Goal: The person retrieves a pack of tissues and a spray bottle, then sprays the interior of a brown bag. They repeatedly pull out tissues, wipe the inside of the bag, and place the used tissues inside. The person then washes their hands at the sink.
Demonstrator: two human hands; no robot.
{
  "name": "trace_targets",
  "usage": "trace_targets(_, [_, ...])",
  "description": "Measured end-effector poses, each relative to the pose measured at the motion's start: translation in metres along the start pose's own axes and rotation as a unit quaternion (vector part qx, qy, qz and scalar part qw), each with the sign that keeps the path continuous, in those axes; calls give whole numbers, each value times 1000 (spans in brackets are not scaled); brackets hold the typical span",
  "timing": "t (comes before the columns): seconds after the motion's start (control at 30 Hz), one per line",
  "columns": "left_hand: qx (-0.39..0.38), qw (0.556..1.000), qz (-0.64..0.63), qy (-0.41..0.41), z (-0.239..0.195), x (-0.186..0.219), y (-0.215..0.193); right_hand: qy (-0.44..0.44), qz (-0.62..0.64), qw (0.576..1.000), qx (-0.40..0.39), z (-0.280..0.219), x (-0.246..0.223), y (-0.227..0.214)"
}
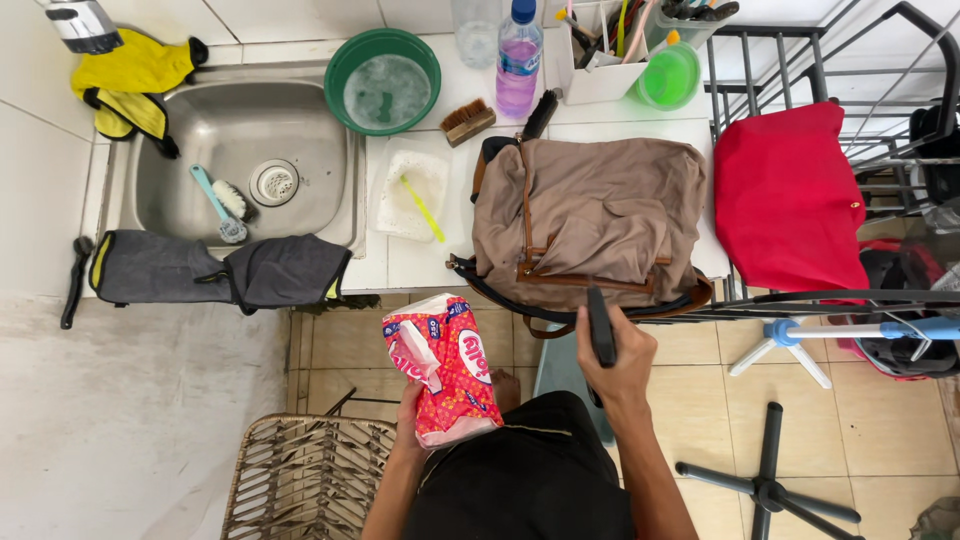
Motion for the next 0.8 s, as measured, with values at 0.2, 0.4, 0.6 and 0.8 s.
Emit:
trace_targets(0.2, [10,1000,15,3,0,0,1,74,2,993,-88,-41,26,-33])
trace_targets(0.4, [-27,1000,6,11,4,-8,15,85,-31,994,-66,-67,46,-30])
trace_targets(0.6, [-38,999,26,-9,4,-13,23,117,-9,992,-46,-17,37,-43])
trace_targets(0.8, [-11,1000,29,-2,-1,-14,25,59,-36,997,20,15,45,-30])
Point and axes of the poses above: each hand's wrist, its own z-axis towards the middle knuckle, its own y-axis out of the palm, x = y × z, the point moved 2 cm from there along z, towards the middle knuckle, and after that the axes turned 11 degrees about -z, right-handed, at the moved point
